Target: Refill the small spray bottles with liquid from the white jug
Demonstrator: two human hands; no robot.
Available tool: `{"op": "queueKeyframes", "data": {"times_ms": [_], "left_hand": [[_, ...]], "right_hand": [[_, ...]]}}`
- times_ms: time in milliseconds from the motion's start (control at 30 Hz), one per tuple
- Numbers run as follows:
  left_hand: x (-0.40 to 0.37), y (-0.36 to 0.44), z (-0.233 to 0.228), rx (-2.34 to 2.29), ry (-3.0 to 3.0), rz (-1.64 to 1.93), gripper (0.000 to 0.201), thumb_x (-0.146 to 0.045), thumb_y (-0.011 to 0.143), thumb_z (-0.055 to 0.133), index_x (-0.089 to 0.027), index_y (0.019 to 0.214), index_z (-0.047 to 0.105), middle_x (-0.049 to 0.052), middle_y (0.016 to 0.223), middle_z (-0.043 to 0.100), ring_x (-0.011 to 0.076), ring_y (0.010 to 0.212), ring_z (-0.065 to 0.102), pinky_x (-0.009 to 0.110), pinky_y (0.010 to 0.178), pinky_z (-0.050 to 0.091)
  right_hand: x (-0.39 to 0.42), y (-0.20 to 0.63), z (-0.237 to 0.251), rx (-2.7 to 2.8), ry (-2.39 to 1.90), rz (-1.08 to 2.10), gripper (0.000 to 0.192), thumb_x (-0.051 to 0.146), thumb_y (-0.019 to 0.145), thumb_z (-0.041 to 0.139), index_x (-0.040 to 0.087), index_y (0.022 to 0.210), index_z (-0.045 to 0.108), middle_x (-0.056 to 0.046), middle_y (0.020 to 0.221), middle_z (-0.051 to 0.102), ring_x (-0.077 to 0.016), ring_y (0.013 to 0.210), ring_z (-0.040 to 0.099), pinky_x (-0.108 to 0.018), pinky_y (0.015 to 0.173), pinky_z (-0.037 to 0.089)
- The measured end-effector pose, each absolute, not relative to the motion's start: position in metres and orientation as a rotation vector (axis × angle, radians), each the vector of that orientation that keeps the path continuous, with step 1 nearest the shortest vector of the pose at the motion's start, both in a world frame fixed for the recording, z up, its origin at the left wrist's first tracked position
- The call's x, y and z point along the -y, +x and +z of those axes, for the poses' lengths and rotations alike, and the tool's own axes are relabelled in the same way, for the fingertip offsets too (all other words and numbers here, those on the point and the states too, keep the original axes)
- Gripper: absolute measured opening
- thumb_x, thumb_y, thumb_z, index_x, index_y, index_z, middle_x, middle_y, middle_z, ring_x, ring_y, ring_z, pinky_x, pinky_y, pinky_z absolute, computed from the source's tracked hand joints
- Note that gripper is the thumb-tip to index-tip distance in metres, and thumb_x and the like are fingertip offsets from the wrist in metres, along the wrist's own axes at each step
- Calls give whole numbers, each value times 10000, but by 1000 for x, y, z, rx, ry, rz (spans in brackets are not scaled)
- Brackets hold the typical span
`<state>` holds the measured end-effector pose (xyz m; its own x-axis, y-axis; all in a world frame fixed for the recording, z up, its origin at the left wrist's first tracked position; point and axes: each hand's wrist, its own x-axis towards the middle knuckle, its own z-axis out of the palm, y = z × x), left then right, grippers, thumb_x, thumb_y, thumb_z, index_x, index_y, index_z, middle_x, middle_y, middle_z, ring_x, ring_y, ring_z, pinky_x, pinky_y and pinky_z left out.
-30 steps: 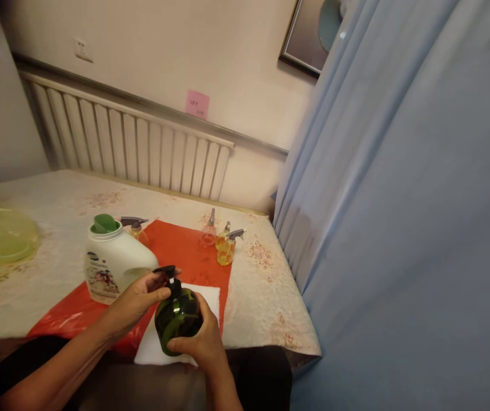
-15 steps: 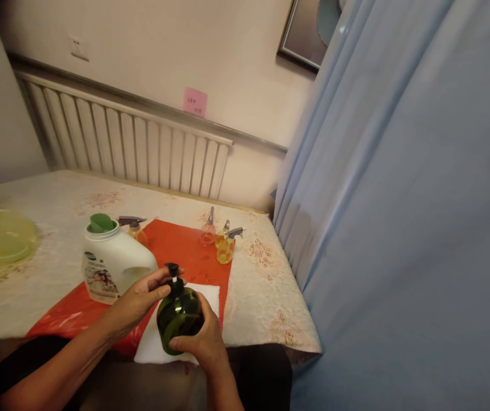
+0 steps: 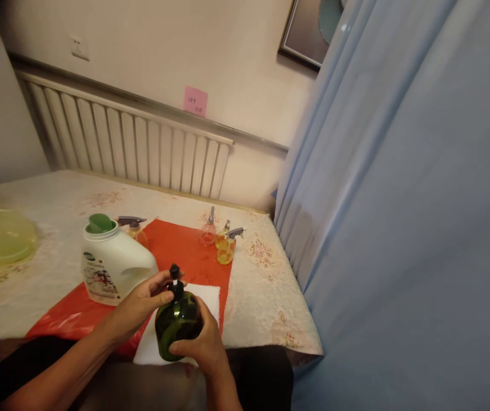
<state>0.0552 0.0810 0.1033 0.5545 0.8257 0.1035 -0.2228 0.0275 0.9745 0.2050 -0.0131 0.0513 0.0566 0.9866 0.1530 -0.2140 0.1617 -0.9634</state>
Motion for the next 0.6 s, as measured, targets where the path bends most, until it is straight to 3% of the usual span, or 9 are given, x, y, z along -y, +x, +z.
{"op": "queueKeyframes", "data": {"times_ms": [400, 600], "left_hand": [[-83, 59, 93, -588, 1421, 853, 385, -243, 738, 660, -158, 1113, 635, 54, 1045, 718, 260, 1027, 637, 362, 921, 474], [-85, 63, 80, -684, 1454, 898, 414, -290, 746, 672, -170, 1138, 620, 74, 1089, 706, 253, 1028, 644, 360, 920, 494]], "right_hand": [[18, 205, 44, 1130, -1259, 963, 946, 95, 455, 824, 261, 1333, 514, -48, 1266, 627, -301, 1196, 568, -425, 1024, 445], [13, 205, 49, 1146, -1289, 933, 883, 24, 456, 763, 258, 1279, 546, -37, 1214, 659, -290, 1125, 611, -403, 959, 493]]}}
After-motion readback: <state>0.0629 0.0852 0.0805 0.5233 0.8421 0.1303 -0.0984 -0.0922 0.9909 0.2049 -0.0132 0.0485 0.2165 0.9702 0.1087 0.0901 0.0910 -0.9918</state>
